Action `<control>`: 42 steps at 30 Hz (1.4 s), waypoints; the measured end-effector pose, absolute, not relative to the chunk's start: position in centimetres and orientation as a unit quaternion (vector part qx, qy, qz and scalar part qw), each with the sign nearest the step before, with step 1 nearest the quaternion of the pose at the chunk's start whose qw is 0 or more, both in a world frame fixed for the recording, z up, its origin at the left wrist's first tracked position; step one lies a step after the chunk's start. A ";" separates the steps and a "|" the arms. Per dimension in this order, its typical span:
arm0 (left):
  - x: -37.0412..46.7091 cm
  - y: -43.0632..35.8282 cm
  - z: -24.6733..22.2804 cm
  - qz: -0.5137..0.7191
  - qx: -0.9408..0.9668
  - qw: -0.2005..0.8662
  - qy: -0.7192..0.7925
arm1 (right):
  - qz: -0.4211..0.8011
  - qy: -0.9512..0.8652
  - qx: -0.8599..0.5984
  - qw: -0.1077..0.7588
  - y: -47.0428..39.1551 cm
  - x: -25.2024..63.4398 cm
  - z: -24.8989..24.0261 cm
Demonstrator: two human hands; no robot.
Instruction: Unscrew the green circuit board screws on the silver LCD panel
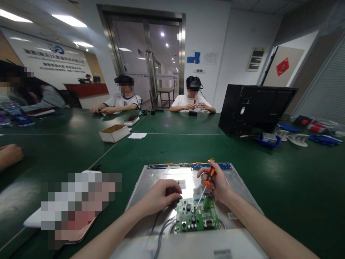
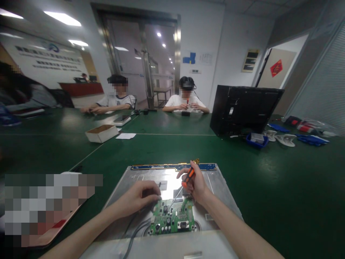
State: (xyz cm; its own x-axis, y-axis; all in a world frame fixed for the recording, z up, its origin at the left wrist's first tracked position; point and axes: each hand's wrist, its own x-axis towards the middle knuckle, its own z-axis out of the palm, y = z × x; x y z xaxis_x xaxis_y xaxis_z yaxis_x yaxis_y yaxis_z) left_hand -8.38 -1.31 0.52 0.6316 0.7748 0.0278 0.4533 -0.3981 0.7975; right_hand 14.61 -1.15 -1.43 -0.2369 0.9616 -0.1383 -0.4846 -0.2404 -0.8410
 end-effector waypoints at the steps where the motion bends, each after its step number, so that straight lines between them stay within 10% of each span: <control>1: -8.3 -1.3 0.5 0.198 0.811 0.401 0.377 | 0.707 -0.345 -0.347 0.510 -1.2 14.6 -1.4; 42: -8.4 -1.1 0.8 0.139 0.807 0.433 0.377 | 0.695 -0.353 -0.370 0.505 -1.1 15.1 -1.1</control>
